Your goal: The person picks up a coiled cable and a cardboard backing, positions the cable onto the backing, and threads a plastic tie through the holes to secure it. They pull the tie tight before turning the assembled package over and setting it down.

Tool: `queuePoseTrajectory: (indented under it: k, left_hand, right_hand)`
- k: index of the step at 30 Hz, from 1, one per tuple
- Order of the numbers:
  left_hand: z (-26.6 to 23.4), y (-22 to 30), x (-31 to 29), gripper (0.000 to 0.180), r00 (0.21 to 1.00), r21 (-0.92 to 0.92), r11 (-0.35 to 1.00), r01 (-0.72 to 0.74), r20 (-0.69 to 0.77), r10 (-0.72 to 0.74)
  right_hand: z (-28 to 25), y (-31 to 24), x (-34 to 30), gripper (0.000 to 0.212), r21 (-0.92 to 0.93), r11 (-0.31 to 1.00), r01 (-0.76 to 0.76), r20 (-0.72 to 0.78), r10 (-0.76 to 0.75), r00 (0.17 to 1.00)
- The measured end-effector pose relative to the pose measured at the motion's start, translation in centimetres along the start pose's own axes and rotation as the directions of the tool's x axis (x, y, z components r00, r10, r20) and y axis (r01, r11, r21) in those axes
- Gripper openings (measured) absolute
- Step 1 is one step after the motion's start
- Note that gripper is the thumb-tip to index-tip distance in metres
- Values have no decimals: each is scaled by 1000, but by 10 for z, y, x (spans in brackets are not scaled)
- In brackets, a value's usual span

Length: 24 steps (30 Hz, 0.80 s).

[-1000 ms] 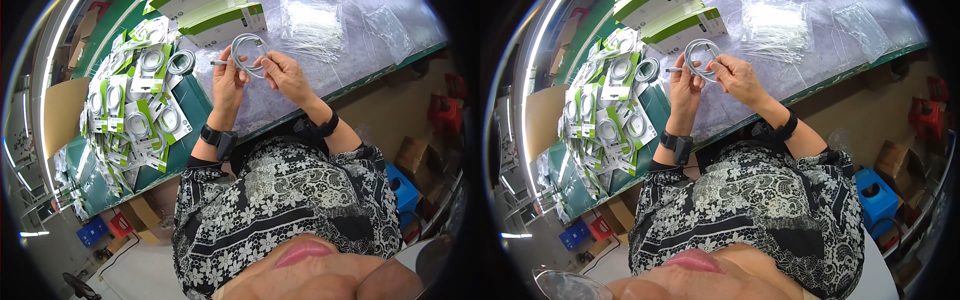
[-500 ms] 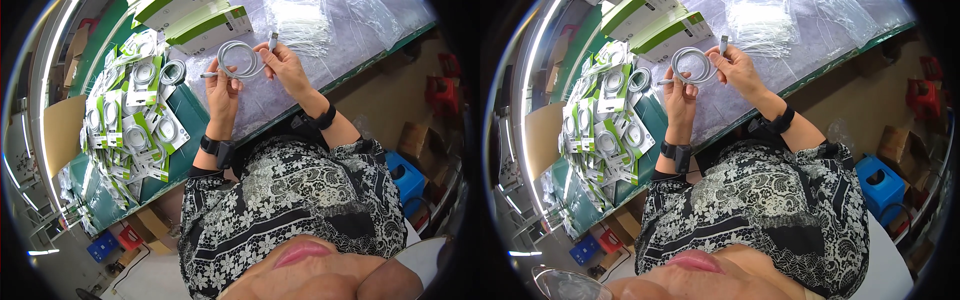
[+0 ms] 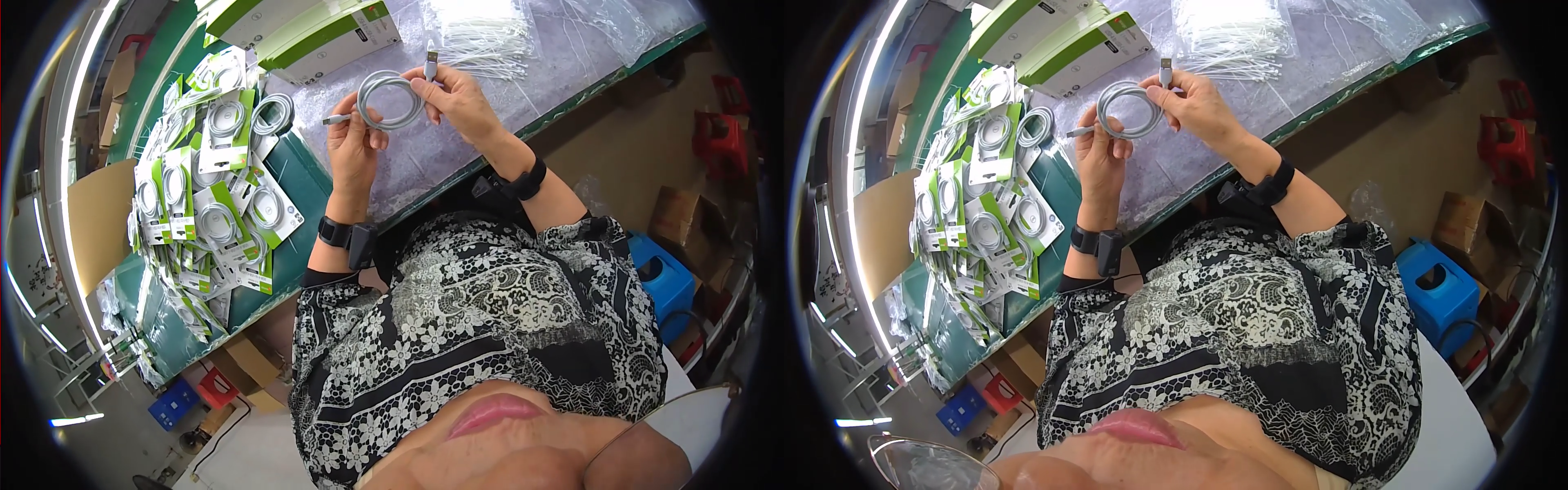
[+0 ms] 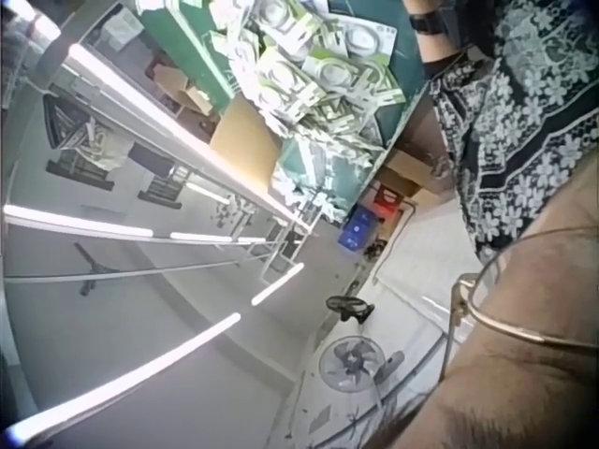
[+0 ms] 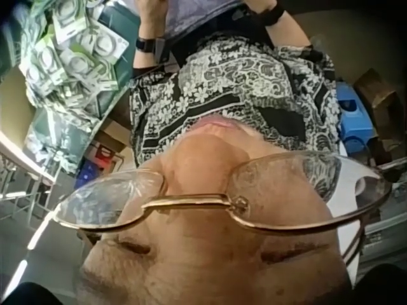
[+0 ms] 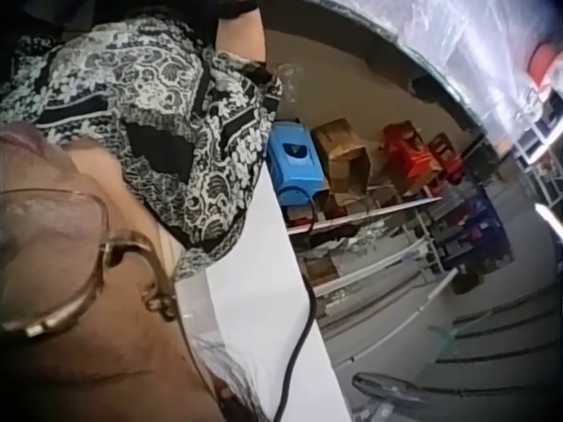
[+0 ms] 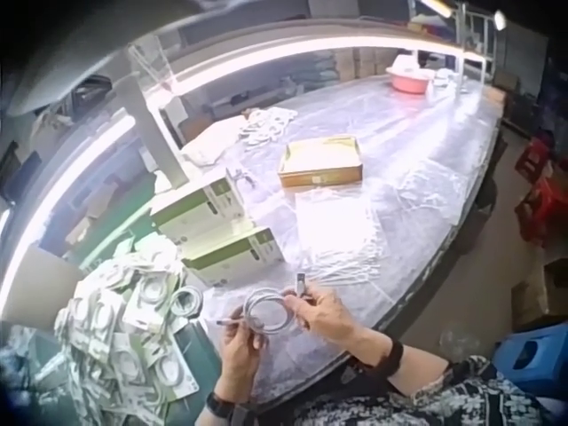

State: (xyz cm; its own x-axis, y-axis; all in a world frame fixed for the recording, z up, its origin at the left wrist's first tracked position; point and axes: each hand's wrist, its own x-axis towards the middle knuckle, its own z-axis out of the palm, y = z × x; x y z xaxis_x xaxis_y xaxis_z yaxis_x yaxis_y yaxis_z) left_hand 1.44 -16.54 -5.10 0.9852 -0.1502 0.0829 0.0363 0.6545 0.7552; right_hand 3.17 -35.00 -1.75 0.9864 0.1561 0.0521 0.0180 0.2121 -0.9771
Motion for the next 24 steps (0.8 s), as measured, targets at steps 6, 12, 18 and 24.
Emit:
queuePoseTrajectory:
  k: [6,12,18,24]
  left_hand:
    - [0,-3,-1,28,999,0,1000,6,-37,-6]
    - [-10,-3,0,28,998,-20,999,48,30,-47]
    - [-11,-8,-4,29,991,-94,994,59,-112,-69]
    - [-13,-4,-3,32,991,-128,991,45,-117,-60]
  right_hand:
    - [-1,0,-3,21,54,998,20,7,-20,1000]
    - [-11,7,0,21,250,951,-180,122,153,981]
    - [-11,12,-1,21,218,950,-225,145,196,970]
    - [-9,12,-3,19,177,921,-347,168,319,933]
